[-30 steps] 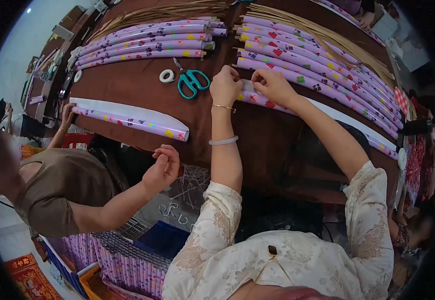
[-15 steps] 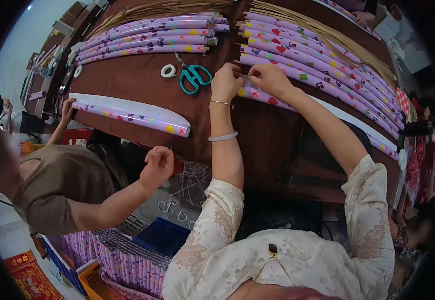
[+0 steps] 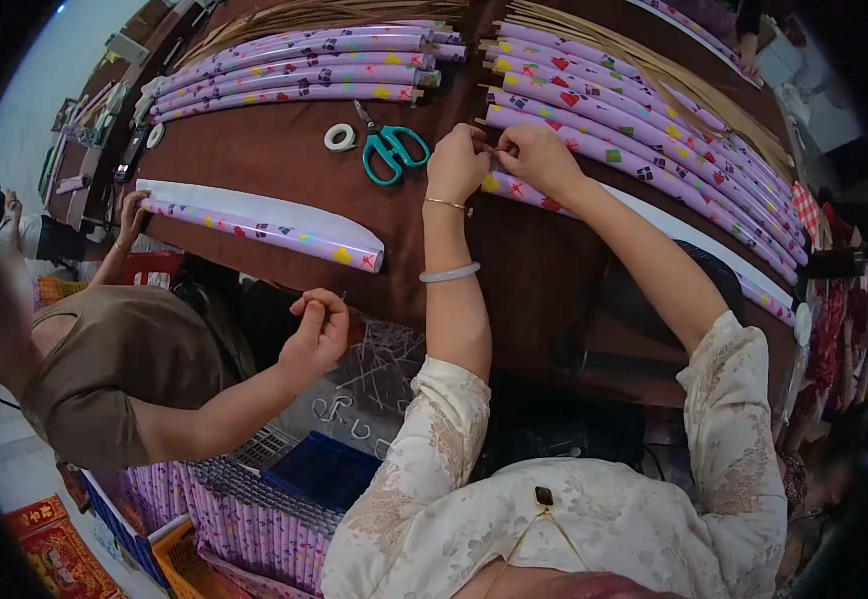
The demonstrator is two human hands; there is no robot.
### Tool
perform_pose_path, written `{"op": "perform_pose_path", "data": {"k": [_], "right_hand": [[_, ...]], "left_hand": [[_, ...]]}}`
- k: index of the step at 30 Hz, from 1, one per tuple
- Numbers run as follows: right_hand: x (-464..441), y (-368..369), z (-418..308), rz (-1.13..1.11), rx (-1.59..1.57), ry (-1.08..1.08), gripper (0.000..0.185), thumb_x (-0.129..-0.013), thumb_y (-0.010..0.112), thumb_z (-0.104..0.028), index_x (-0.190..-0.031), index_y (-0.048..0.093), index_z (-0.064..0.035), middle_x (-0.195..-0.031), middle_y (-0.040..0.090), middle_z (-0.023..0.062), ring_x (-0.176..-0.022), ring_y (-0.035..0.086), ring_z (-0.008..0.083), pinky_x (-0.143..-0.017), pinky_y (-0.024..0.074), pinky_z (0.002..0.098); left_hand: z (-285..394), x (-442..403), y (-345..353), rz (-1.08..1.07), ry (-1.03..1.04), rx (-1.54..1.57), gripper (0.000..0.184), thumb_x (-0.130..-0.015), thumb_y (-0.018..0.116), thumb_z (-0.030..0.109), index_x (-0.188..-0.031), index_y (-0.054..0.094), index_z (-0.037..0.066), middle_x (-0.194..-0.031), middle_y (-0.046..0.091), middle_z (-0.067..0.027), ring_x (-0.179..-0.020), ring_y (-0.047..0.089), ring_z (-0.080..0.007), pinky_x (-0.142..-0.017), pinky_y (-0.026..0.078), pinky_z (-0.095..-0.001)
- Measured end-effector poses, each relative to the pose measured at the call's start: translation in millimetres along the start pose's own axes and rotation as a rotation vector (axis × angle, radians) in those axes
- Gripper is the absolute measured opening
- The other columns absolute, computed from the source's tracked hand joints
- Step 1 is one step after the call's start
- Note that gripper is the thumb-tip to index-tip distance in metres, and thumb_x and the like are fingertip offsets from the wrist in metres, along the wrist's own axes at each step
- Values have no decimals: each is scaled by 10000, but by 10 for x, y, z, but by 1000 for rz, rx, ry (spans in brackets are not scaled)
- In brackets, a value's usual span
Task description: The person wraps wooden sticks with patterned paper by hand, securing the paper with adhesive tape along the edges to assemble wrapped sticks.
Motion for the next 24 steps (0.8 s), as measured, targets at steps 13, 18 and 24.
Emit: {"op": "perform_pose_path", "data": {"k": [13,18,24], "right_hand": [[22,-3,-38,42,-17,20,128,-688,608,-140,-758,615,-32,-744,612,147,-723,597,321,-653,469,404],[18,-8,-36,55,-32,12,131,-664,623,-146,-731,608,-35,-711,598,141,-694,593,308,-627,465,396],[52,-68,16,-13,-173,94,167,-648,637,-160,-737,604,-22,-738,603,146,-722,601,290,-649,467,388]], "left_hand": [[-60,-25,33,-7,-27,47,287,-702,638,36,-960,555,-59,-866,648,-156,-798,640,-230,-694,501,-319],[-57,-29,32,-13,-41,60,289,-706,641,41,-960,553,-63,-863,649,-157,-792,641,-225,-691,504,-315],[-92,-37,49,-12,-58,106,323,-709,659,63,-988,548,-58,-873,658,-145,-791,645,-250,-702,511,-326]]}}
Point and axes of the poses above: each hand's wrist, its own x-axis away from the middle knuckle, its own y-axis out of the palm, z = x × y, the point moved 3 cm from there along -x, towards the middle knuckle
